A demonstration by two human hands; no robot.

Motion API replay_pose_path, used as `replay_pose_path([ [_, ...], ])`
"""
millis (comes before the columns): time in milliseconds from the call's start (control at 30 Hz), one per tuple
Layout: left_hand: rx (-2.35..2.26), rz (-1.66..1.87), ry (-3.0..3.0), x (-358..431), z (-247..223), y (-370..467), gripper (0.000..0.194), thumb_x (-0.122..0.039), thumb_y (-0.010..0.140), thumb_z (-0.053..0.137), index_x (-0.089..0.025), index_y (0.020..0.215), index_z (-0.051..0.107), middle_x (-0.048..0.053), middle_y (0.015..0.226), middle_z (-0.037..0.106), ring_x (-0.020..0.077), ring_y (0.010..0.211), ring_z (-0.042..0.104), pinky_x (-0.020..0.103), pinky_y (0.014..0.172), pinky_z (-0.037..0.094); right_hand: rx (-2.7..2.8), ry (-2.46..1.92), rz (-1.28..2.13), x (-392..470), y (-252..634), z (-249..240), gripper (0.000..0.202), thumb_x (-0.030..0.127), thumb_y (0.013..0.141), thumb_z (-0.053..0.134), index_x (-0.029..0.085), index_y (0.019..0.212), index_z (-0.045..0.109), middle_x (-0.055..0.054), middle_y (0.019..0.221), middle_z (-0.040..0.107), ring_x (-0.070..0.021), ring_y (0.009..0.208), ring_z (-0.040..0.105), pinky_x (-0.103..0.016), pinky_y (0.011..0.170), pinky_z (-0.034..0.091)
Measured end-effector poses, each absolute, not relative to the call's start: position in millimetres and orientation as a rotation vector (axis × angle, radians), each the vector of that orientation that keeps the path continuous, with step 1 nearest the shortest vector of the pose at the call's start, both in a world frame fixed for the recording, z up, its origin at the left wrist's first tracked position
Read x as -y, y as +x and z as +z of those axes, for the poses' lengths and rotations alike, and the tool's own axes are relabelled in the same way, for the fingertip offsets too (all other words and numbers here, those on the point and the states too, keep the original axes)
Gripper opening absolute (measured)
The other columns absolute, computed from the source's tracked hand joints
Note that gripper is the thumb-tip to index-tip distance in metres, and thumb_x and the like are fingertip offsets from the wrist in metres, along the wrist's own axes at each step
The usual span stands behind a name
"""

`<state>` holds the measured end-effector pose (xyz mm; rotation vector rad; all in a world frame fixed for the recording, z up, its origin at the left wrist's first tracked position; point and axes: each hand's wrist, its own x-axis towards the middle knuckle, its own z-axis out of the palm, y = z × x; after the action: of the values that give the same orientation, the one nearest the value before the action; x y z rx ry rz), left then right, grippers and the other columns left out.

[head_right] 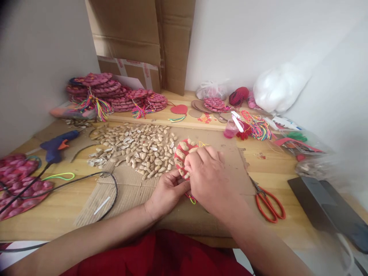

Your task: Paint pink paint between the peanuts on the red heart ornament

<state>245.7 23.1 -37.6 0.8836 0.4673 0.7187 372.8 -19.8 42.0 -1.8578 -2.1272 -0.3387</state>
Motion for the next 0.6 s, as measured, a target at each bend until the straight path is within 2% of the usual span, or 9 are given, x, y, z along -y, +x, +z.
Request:
replay_pose_path([
  [167, -0.519, 0.715, 0.888, -24.7, -35.1, 244.6, 0.026, -0.030, 0.073, 0.084, -0.015, 0.091, 0.073, 0.002, 0.080, 0.071, 0.0136, 0.068, 0.068, 0.023, 0.061, 0.058, 1.860, -1.794, -0.227, 27.7, 395.8, 39.7, 0.007, 0.026, 0.095, 0.053, 0.022, 0.091, 0.057, -0.003, 0.089, 0.064, -0.0209, 0.088, 0.053, -0.037, 0.082, 0.040],
  [267, -0.537, 0.714, 0.890, -25.1, -33.3, 243.9, 0.029, -0.030, 0.071, 0.087, -0.014, 0.091, 0.073, 0.002, 0.080, 0.072, 0.0133, 0.067, 0.069, 0.022, 0.059, 0.059, 1.801, -1.782, -0.184, 31.4, 402.3, 37.9, 0.006, 0.028, 0.094, 0.056, 0.023, 0.096, 0.060, -0.003, 0.093, 0.066, -0.0199, 0.091, 0.058, -0.036, 0.083, 0.043],
  [433, -0.524, 0.706, 0.886, -24.1, -32.9, 242.9, 0.032, -0.032, 0.071, 0.088, -0.015, 0.094, 0.074, 0.002, 0.080, 0.073, 0.0127, 0.068, 0.070, 0.022, 0.060, 0.059, 1.770, -1.783, -0.170, 32.2, 401.3, 35.5, 0.017, 0.027, 0.091, 0.062, 0.026, 0.108, 0.063, -0.003, 0.100, 0.069, -0.0196, 0.096, 0.061, -0.036, 0.088, 0.047],
  [600, -0.495, 0.708, 0.899, -23.4, -35.4, 242.1, 0.031, -0.036, 0.076, 0.085, -0.017, 0.098, 0.075, 0.001, 0.081, 0.071, 0.0125, 0.070, 0.068, 0.022, 0.062, 0.059, 1.819, -1.775, -0.153, 30.6, 394.9, 35.6, 0.016, 0.030, 0.089, 0.066, 0.028, 0.105, 0.065, -0.001, 0.100, 0.071, -0.0213, 0.097, 0.060, -0.038, 0.087, 0.047],
])
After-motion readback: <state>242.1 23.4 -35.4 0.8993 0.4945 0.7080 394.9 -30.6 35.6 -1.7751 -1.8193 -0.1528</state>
